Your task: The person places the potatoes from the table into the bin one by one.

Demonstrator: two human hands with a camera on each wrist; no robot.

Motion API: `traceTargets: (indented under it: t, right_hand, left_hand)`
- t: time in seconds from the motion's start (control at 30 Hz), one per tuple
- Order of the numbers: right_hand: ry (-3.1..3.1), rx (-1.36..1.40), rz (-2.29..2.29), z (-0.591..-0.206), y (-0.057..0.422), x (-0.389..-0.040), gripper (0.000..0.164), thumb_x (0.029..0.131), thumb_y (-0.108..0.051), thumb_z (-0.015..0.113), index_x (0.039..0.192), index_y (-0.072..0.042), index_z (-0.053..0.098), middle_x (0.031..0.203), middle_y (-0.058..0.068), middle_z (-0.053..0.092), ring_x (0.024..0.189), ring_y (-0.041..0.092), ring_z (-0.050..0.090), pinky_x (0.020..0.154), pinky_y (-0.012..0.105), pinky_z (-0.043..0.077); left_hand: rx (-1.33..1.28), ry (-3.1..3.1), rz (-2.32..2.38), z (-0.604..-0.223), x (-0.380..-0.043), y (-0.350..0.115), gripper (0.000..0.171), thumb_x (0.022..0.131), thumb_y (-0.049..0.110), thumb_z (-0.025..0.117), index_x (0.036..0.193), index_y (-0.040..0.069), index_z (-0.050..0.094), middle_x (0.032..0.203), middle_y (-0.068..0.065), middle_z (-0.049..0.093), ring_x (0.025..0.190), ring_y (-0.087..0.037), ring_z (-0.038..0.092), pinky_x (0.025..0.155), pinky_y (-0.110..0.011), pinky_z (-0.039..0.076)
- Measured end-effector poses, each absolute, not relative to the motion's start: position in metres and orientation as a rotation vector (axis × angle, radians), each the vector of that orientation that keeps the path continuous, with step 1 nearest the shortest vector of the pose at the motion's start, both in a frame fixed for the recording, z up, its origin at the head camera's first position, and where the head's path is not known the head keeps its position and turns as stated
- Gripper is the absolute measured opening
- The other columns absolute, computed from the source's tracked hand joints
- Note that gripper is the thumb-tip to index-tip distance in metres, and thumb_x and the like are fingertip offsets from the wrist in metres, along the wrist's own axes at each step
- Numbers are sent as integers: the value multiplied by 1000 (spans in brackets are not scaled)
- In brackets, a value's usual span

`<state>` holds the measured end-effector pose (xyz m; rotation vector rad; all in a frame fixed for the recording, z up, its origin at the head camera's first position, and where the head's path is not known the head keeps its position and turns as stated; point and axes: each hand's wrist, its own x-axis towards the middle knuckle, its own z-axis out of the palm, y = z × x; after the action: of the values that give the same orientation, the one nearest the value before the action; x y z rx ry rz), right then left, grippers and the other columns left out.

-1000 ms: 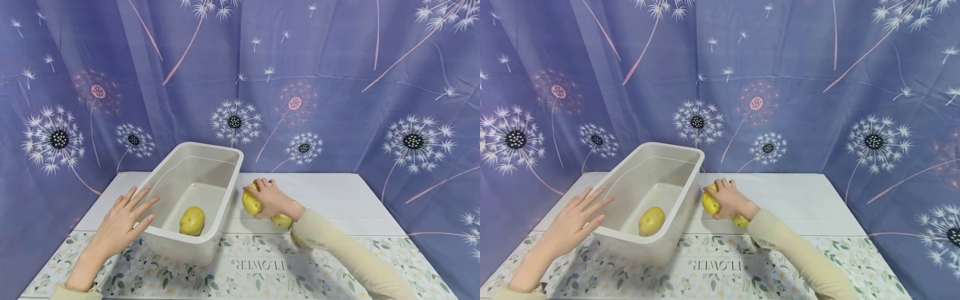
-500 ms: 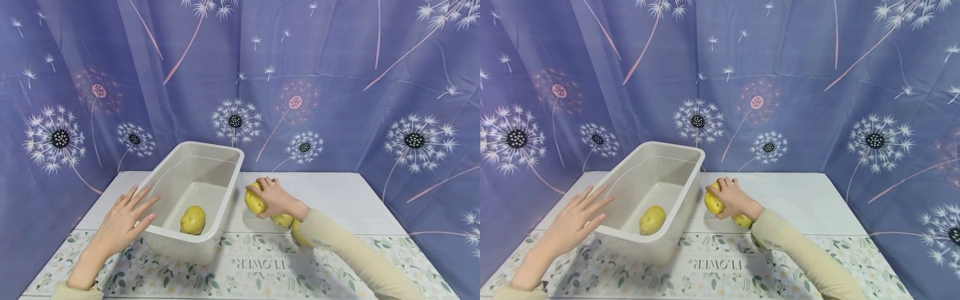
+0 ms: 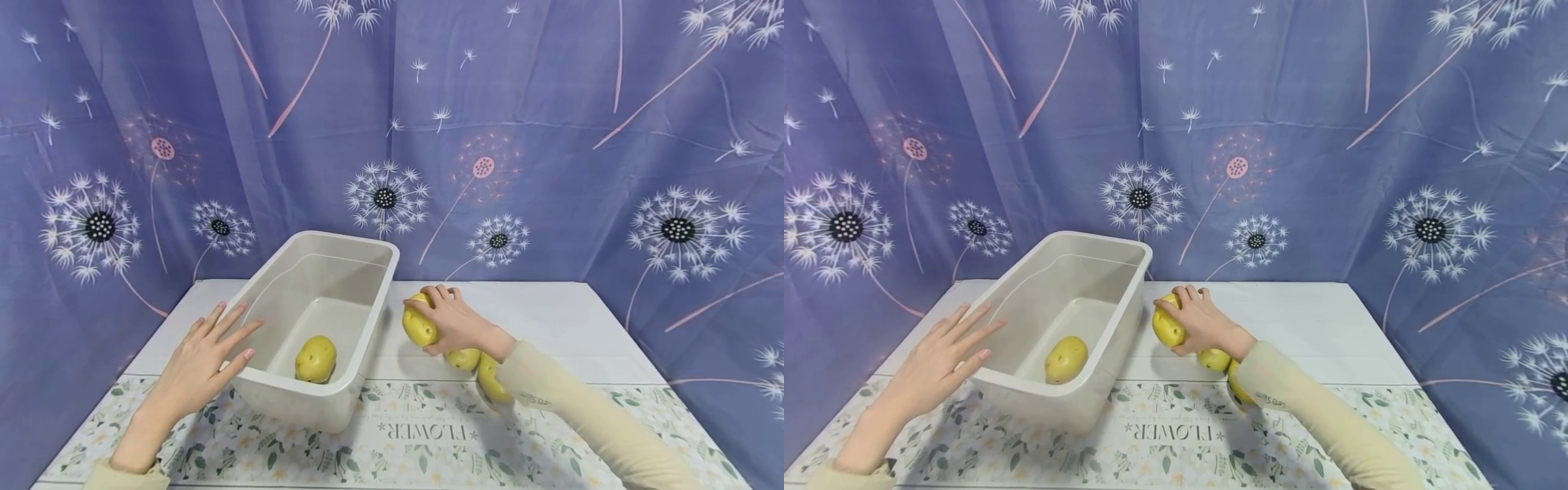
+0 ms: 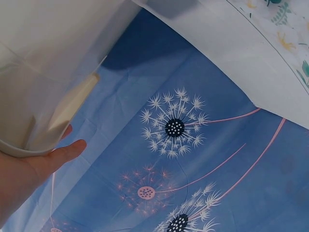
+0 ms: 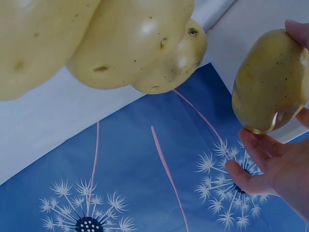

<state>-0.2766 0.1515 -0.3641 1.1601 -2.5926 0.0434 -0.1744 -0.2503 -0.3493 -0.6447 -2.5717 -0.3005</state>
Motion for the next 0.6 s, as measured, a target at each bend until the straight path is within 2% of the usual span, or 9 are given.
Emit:
traceTargets:
  t: [0.6]
  right_hand:
    - [-2536, 1183, 40, -354, 155, -274, 83, 56, -42, 74, 130, -19, 44, 122, 18, 44, 109, 29, 41, 80, 45, 38]
  left_hand:
    - [-642, -2579, -305, -349, -175, -251, 43, 88, 32, 52, 129, 21, 48, 141, -15, 36, 135, -38, 19, 98, -65, 22]
